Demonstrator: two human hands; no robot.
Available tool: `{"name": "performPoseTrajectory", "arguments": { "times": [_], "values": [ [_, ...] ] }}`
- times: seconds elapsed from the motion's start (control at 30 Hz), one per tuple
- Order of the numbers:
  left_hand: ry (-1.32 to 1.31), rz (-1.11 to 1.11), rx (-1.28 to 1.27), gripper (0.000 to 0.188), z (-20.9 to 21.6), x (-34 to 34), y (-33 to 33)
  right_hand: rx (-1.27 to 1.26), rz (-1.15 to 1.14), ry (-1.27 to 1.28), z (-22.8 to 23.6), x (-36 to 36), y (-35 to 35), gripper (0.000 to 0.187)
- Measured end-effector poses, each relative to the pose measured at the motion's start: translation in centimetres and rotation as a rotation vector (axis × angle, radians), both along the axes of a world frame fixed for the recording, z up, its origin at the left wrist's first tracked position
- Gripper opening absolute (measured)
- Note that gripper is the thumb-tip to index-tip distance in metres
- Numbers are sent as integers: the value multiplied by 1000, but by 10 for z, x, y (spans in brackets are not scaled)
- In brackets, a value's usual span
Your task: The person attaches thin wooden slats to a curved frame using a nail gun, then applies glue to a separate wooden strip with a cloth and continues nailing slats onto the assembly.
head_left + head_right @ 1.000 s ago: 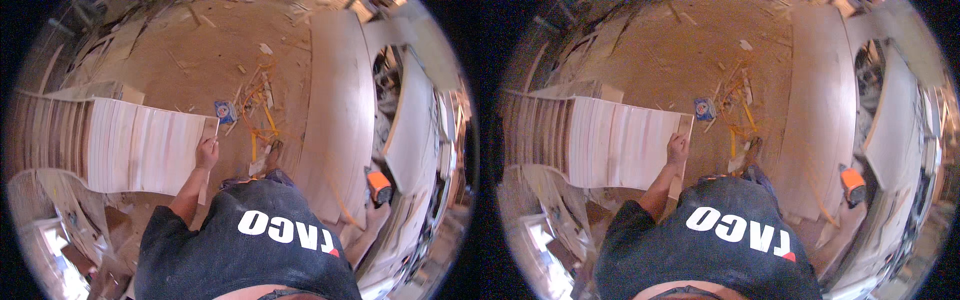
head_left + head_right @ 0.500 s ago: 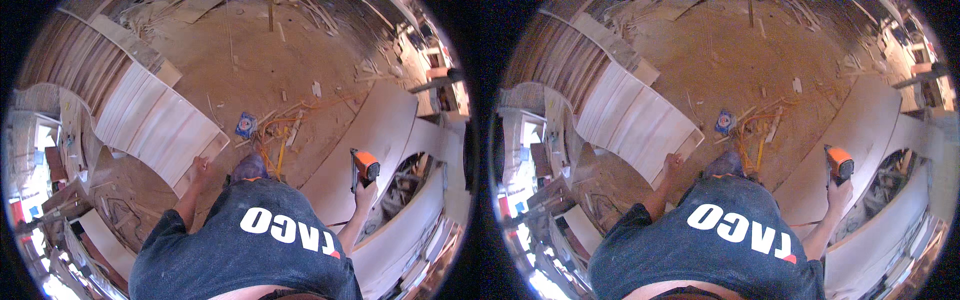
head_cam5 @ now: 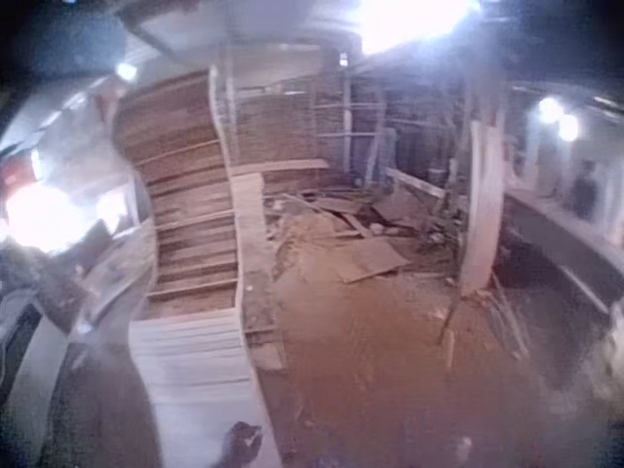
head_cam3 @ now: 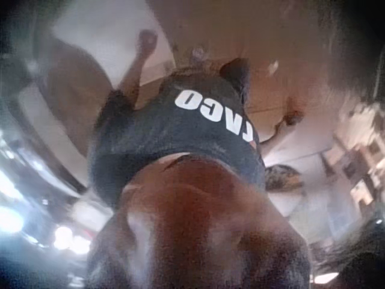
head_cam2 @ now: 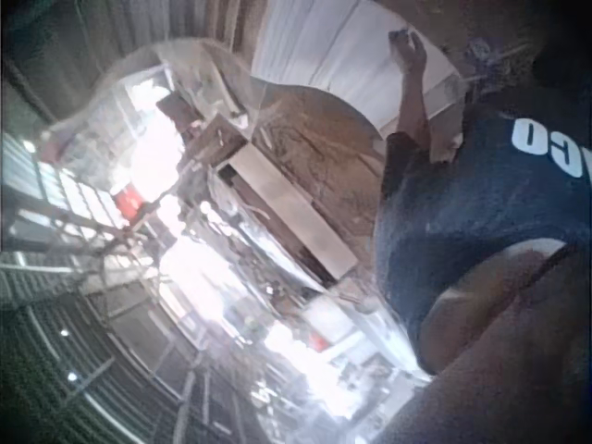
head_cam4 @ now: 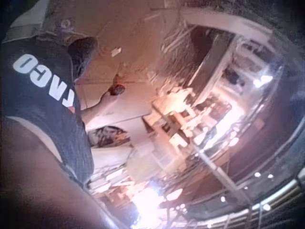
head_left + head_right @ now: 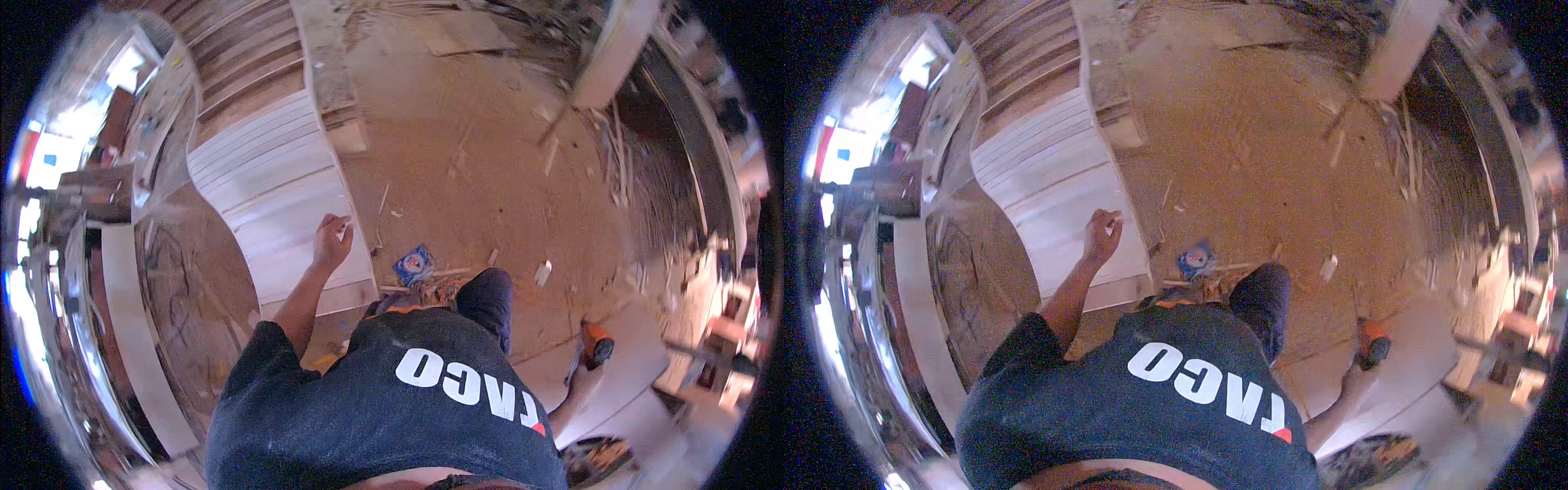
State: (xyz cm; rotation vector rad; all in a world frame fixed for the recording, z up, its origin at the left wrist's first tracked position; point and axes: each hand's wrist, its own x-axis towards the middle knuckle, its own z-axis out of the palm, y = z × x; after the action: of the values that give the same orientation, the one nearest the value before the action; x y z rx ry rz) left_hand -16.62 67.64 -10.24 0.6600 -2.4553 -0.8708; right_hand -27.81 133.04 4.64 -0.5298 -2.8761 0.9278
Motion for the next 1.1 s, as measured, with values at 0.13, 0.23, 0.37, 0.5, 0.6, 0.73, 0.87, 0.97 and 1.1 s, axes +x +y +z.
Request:
{"name": "performPoseTrajectory", "arguments": {
  "times": [0.13, 0.23, 0.37, 0.5, 0.6, 0.73, 0.87, 0.97, 1.1],
  "values": [
    [87, 217, -73, 15, 3, -25, -10, 194, 30, -287, 13, -108, -62, 44],
    [139, 347, -74, 12, 7, -43, -7, 89, 253, -187, -19, -204, -85, 45],
    [97, 717, -121, 7, -2, -55, 1, -19, 542, -51, -68, -347, -114, 51],
    [85, 845, -184, 7, 21, -73, 5, -92, 759, -127, -60, -464, -202, 50],
    [139, 1042, -168, 11, 49, -76, -8, -95, 975, -200, -14, -506, -294, 52],
    [188, 1155, -252, 13, 75, -71, -54, -64, 1105, -363, 4, -546, -409, 41],
    [189, 1123, -317, 12, 105, -86, -125, -336, 1320, -388, 9, -542, -520, 33],
    [174, 1006, -332, 12, 112, -74, -185, -358, 1301, -684, 37, -523, -605, 34],
    [10, 709, -362, 23, 131, -86, -258, -343, 1315, -701, 41, -508, -715, 23]
  ]
}}
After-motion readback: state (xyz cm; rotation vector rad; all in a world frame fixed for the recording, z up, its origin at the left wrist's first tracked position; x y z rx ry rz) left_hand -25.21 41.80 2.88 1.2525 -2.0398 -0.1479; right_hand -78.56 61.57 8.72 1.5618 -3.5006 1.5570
